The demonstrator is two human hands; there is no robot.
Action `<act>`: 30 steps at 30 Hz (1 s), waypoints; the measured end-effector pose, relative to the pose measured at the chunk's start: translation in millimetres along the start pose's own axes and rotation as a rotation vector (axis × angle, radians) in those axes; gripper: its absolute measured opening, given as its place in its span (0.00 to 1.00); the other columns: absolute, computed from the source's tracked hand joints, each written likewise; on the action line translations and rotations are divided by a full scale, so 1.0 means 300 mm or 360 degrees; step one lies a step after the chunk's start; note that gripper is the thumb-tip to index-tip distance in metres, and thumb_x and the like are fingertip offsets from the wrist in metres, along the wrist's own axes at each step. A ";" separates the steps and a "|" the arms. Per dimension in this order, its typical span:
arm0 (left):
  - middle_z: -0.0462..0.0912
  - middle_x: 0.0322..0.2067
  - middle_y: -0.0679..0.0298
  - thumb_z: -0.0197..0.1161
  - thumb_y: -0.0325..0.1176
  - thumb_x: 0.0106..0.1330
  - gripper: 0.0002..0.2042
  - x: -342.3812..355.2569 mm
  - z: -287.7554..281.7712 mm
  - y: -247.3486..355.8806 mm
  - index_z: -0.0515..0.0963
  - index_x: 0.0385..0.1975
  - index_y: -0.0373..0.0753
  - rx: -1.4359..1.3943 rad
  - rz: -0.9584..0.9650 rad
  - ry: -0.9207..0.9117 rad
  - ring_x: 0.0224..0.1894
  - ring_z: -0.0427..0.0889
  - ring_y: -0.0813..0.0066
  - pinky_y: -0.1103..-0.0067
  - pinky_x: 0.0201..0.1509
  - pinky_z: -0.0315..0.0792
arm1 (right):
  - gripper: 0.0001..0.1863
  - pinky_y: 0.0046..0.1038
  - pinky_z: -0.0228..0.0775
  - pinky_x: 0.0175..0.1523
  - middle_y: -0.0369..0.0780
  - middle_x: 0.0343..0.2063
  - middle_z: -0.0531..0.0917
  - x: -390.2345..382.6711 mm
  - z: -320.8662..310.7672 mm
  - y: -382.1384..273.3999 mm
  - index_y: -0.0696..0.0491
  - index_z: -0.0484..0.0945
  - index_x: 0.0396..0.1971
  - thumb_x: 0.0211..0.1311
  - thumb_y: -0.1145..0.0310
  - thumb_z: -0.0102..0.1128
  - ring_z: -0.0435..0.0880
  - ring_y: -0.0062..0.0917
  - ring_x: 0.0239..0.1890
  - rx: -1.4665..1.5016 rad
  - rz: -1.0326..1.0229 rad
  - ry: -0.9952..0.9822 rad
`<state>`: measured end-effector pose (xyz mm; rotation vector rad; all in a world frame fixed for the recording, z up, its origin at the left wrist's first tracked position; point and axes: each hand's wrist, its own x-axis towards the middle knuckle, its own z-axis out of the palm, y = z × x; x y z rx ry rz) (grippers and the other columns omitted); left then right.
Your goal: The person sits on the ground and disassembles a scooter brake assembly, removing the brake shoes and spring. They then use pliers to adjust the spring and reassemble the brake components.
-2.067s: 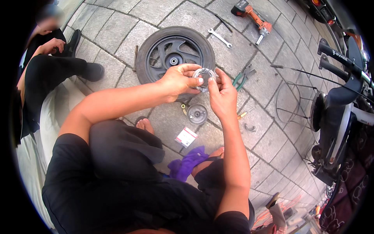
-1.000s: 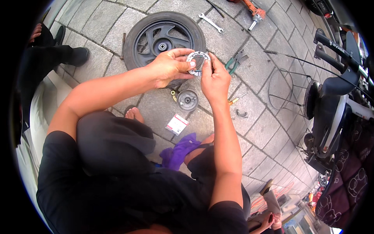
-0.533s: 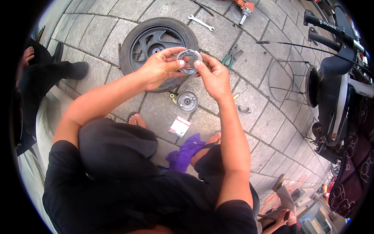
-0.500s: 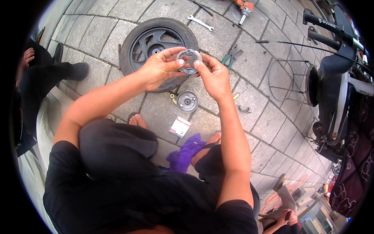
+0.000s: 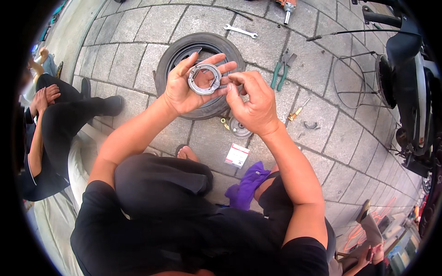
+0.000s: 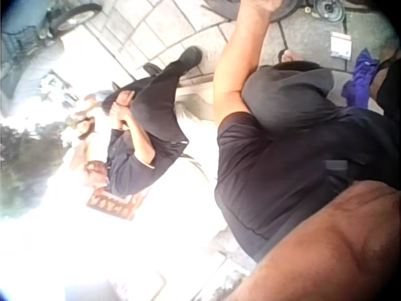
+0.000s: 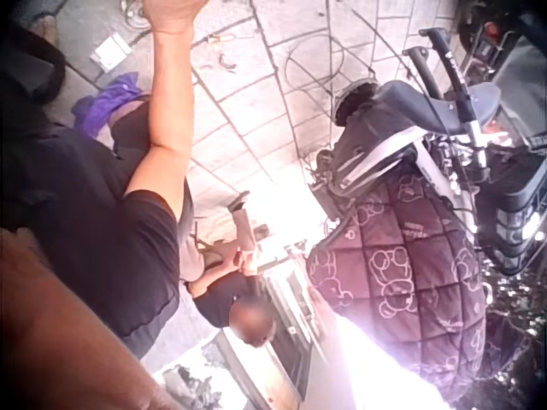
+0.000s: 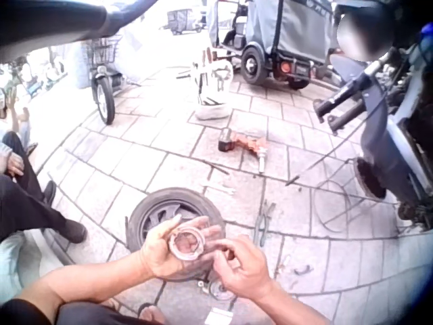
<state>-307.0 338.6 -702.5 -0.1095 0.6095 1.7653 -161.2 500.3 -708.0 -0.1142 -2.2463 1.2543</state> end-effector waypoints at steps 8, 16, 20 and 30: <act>0.69 0.73 0.48 0.53 0.53 0.74 0.31 0.039 -0.042 -0.025 0.69 0.70 0.39 -0.0023 0.0162 -0.0040 0.76 0.66 0.46 0.55 0.80 0.59 | 0.20 0.19 0.71 0.31 0.31 0.31 0.85 -0.010 0.057 0.021 0.59 0.86 0.48 0.75 0.55 0.64 0.79 0.13 0.25 0.0931 0.1298 -0.0475; 0.80 0.63 0.53 0.53 0.47 0.77 0.27 0.042 -0.055 -0.022 0.73 0.65 0.33 0.0566 0.0334 0.0037 0.68 0.76 0.59 0.60 0.75 0.67 | 0.19 0.22 0.78 0.34 0.39 0.36 0.88 0.003 0.078 0.074 0.63 0.80 0.54 0.73 0.63 0.64 0.86 0.20 0.30 0.1374 0.1365 -0.0181; 0.85 0.52 0.58 0.61 0.33 0.76 0.17 0.024 -0.075 -0.005 0.77 0.59 0.31 0.0823 0.0346 0.0119 0.56 0.84 0.69 0.69 0.64 0.78 | 0.18 0.23 0.78 0.36 0.39 0.34 0.87 0.035 0.014 0.130 0.63 0.81 0.52 0.71 0.66 0.66 0.86 0.20 0.31 0.1283 0.1286 -0.0227; 0.88 0.47 0.58 0.68 0.30 0.72 0.15 0.029 -0.068 0.035 0.80 0.55 0.32 0.0975 -0.0122 0.0255 0.48 0.89 0.69 0.71 0.57 0.83 | 0.17 0.21 0.75 0.37 0.36 0.32 0.87 0.075 -0.035 0.157 0.63 0.86 0.49 0.68 0.65 0.67 0.81 0.15 0.29 0.0922 0.1241 -0.0560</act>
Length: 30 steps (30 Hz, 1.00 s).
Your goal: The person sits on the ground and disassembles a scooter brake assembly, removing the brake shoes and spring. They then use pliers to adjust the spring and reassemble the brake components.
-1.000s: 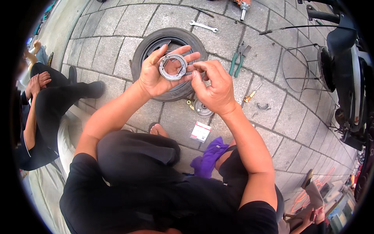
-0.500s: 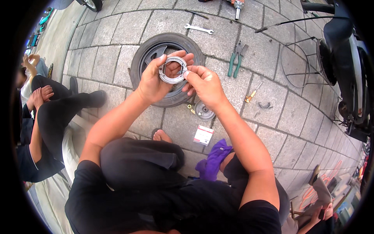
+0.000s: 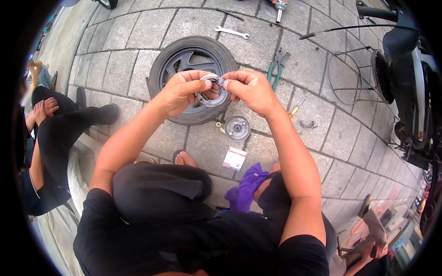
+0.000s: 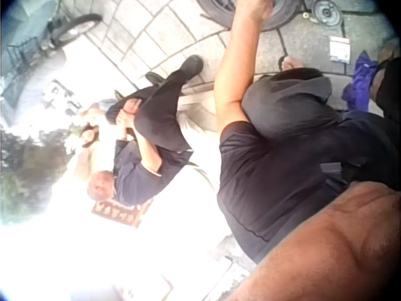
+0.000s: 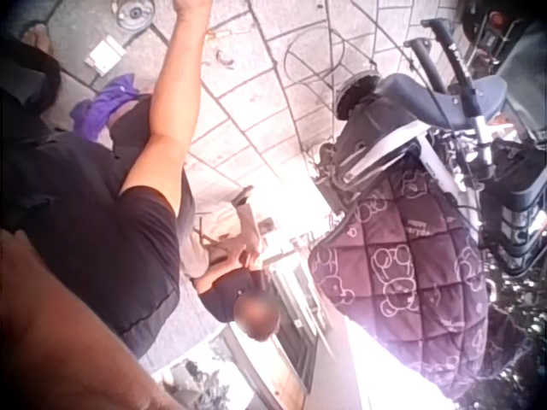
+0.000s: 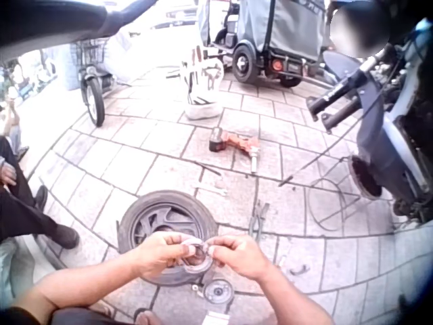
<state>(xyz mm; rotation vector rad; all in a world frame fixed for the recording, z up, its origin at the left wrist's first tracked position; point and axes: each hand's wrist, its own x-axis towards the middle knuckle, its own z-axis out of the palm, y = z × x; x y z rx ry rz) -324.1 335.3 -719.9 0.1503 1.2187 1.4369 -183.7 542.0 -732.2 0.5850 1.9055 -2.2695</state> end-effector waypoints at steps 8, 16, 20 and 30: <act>0.87 0.43 0.64 0.68 0.36 0.74 0.12 0.011 0.019 -0.045 0.81 0.51 0.38 -0.0262 -0.0020 0.0054 0.47 0.88 0.74 0.64 0.54 0.86 | 0.16 0.21 0.74 0.36 0.33 0.32 0.87 0.028 0.017 0.016 0.61 0.86 0.51 0.70 0.67 0.65 0.81 0.14 0.28 -0.0003 0.0019 0.0109; 0.84 0.44 0.68 0.66 0.36 0.76 0.10 0.015 0.026 -0.073 0.80 0.51 0.41 -0.0386 -0.0015 0.0233 0.46 0.83 0.76 0.63 0.53 0.84 | 0.19 0.21 0.76 0.36 0.35 0.35 0.88 0.046 -0.008 0.040 0.59 0.86 0.52 0.70 0.61 0.69 0.83 0.15 0.30 0.0054 0.0101 0.0153; 0.85 0.45 0.67 0.66 0.33 0.75 0.09 0.023 0.023 -0.048 0.80 0.50 0.41 -0.0488 0.0045 0.0170 0.47 0.84 0.74 0.58 0.57 0.82 | 0.27 0.42 0.80 0.54 0.49 0.50 0.85 0.130 -0.167 0.171 0.57 0.84 0.55 0.67 0.50 0.69 0.87 0.40 0.49 -0.1179 0.0218 0.0897; 0.84 0.39 0.65 0.66 0.46 0.76 0.13 -0.002 0.002 -0.022 0.81 0.43 0.43 -0.0760 0.0040 0.0087 0.43 0.86 0.68 0.52 0.55 0.82 | 0.29 0.49 0.75 0.61 0.61 0.52 0.80 0.235 -0.358 0.516 0.58 0.76 0.56 0.60 0.58 0.72 0.84 0.60 0.51 -0.1699 0.0532 0.1081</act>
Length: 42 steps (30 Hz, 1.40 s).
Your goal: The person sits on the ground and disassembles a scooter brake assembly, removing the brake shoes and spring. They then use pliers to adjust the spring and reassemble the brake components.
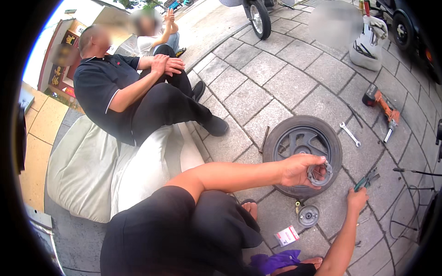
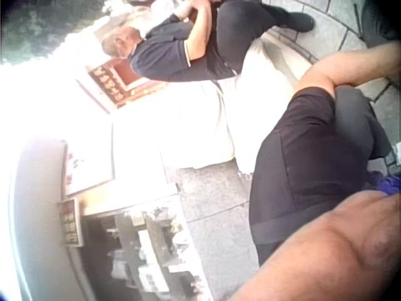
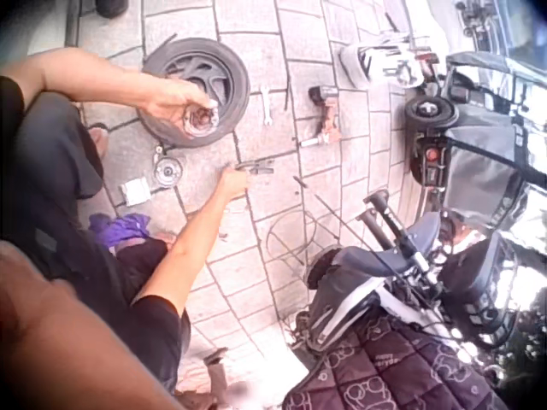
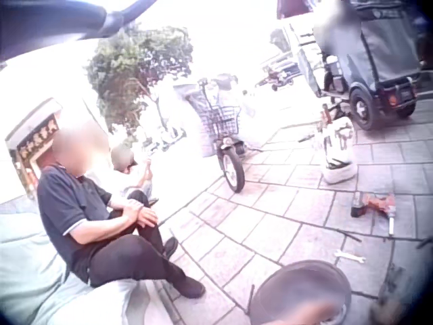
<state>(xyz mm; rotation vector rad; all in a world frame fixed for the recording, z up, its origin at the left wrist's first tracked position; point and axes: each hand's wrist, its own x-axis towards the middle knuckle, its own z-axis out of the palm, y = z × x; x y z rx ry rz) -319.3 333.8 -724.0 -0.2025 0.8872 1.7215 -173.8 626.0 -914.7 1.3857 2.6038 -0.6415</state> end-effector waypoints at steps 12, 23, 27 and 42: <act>0.84 0.36 0.66 0.62 0.43 0.77 0.09 0.040 0.028 0.131 0.80 0.41 0.44 -0.0206 0.0419 -0.0049 0.43 0.86 0.67 0.52 0.56 0.80 | 0.12 0.32 0.83 0.49 0.44 0.53 0.83 -0.150 -0.197 -0.065 0.55 0.74 0.49 0.67 0.76 0.54 0.88 0.31 0.50 0.2312 -0.0122 -0.0416; 0.79 0.36 0.65 0.48 0.43 0.84 0.12 -0.018 0.042 0.178 0.72 0.42 0.42 -0.0132 0.0621 0.0311 0.46 0.81 0.66 0.47 0.66 0.73 | 0.29 0.32 0.69 0.70 0.44 0.60 0.82 -0.454 -0.449 -0.410 0.57 0.78 0.63 0.60 0.81 0.51 0.81 0.32 0.63 0.1262 -0.1292 -0.0402; 0.81 0.41 0.64 0.45 0.45 0.85 0.15 -0.017 0.008 0.178 0.73 0.44 0.42 -0.0101 0.0644 0.0298 0.48 0.81 0.64 0.47 0.67 0.71 | 0.28 0.36 0.69 0.70 0.50 0.59 0.81 -0.524 -0.415 -0.467 0.57 0.80 0.61 0.58 0.79 0.51 0.80 0.43 0.63 0.1055 -0.1152 -0.0329; 0.85 0.49 0.57 0.42 0.45 0.86 0.19 0.000 -0.032 0.159 0.75 0.51 0.37 0.0123 0.0735 0.0371 0.55 0.84 0.60 0.52 0.68 0.75 | 0.29 0.45 0.69 0.70 0.56 0.59 0.80 -0.592 -0.389 -0.565 0.52 0.80 0.63 0.59 0.74 0.57 0.79 0.52 0.62 0.0794 -0.0919 -0.0287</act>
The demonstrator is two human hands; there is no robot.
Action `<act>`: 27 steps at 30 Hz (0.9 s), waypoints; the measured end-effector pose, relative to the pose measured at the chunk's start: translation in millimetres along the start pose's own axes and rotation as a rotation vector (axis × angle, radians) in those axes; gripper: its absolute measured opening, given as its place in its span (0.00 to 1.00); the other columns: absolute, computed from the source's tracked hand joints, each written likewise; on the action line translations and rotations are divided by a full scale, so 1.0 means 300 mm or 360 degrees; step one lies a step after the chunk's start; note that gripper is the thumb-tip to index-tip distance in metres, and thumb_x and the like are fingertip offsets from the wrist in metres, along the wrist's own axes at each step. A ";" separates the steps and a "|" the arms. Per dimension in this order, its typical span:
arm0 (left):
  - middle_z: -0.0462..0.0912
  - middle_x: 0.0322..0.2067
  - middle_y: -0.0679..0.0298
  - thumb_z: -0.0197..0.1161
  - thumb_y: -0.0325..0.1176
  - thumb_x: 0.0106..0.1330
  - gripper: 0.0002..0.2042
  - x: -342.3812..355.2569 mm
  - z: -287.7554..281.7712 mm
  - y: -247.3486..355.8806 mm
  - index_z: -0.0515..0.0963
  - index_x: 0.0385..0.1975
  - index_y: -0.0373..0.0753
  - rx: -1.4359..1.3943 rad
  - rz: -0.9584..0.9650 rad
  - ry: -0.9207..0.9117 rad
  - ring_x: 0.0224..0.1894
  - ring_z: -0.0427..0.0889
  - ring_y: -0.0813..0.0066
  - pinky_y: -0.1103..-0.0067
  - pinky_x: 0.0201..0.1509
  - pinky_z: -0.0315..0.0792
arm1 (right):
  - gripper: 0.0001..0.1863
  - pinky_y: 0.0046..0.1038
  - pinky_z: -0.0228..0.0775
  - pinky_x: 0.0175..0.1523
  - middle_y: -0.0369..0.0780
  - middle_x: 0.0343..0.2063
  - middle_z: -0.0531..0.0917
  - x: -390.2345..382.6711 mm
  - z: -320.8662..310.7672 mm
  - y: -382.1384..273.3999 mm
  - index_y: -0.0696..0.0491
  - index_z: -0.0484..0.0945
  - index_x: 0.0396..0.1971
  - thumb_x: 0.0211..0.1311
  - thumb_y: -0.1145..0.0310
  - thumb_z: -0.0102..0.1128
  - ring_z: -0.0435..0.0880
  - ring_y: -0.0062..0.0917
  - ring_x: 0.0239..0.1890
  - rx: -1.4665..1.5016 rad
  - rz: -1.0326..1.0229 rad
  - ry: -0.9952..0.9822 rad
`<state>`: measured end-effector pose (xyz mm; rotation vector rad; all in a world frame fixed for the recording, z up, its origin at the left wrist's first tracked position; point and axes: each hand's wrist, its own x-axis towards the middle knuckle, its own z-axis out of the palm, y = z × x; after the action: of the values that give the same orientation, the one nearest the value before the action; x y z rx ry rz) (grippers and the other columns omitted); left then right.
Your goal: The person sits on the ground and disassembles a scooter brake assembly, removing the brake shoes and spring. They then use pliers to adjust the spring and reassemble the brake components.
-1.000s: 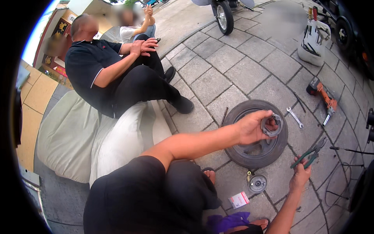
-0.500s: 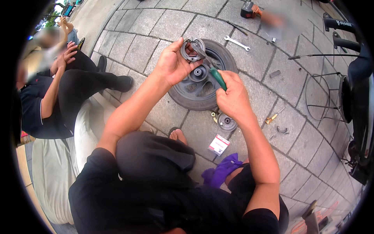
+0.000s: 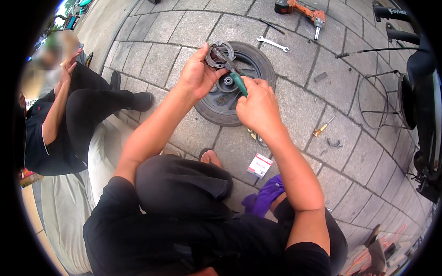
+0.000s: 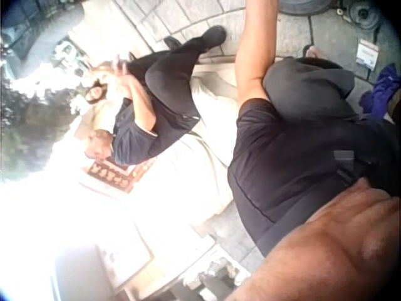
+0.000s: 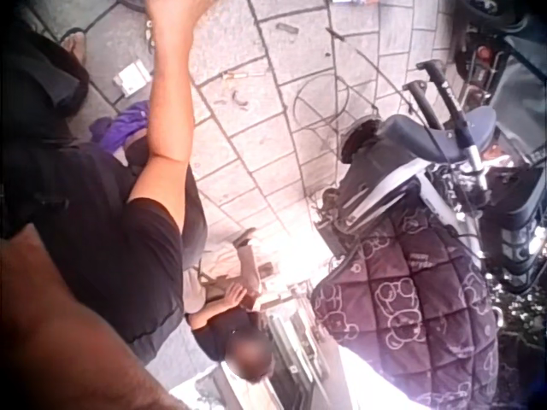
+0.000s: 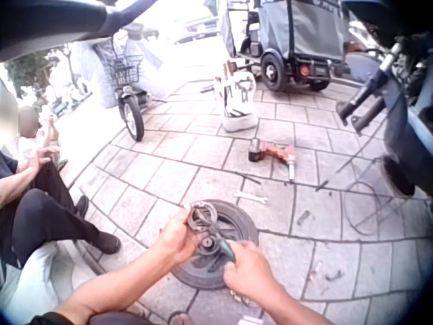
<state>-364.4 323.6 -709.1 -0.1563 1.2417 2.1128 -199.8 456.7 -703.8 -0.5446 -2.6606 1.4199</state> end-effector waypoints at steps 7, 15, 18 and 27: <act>0.85 0.49 0.58 0.44 0.46 0.86 0.17 -0.016 0.003 0.005 0.74 0.54 0.40 0.0146 0.0035 0.0115 0.54 0.85 0.63 0.55 0.64 0.78 | 0.29 0.45 0.69 0.70 0.56 0.60 0.80 0.003 0.007 -0.028 0.52 0.79 0.64 0.59 0.75 0.57 0.79 0.51 0.62 0.0027 0.0062 -0.0047; 0.87 0.48 0.61 0.45 0.48 0.86 0.18 -0.021 -0.015 0.005 0.76 0.53 0.40 0.0176 0.0008 0.0075 0.51 0.87 0.65 0.58 0.58 0.82 | 0.27 0.47 0.70 0.70 0.58 0.59 0.79 -0.005 0.009 -0.068 0.53 0.78 0.63 0.61 0.74 0.57 0.79 0.53 0.62 -0.0074 0.0119 -0.0135; 0.87 0.48 0.61 0.46 0.48 0.86 0.18 -0.027 -0.006 0.003 0.76 0.53 0.41 0.0226 0.0024 0.0116 0.50 0.87 0.66 0.60 0.57 0.82 | 0.27 0.47 0.70 0.69 0.59 0.59 0.78 0.000 -0.006 -0.087 0.54 0.78 0.63 0.62 0.74 0.57 0.78 0.54 0.62 -0.0085 0.0195 -0.0233; 0.88 0.49 0.60 0.47 0.48 0.85 0.18 -0.020 -0.033 -0.001 0.77 0.53 0.40 0.0193 0.0018 0.0026 0.49 0.87 0.65 0.61 0.57 0.81 | 0.27 0.48 0.70 0.69 0.60 0.58 0.78 -0.023 0.014 -0.081 0.53 0.78 0.63 0.62 0.74 0.57 0.78 0.56 0.61 -0.0015 0.0103 -0.0129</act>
<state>-362.0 312.8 -712.2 -0.1130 1.3792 2.0428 -200.8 438.6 -685.6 -0.5915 -2.7373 1.4780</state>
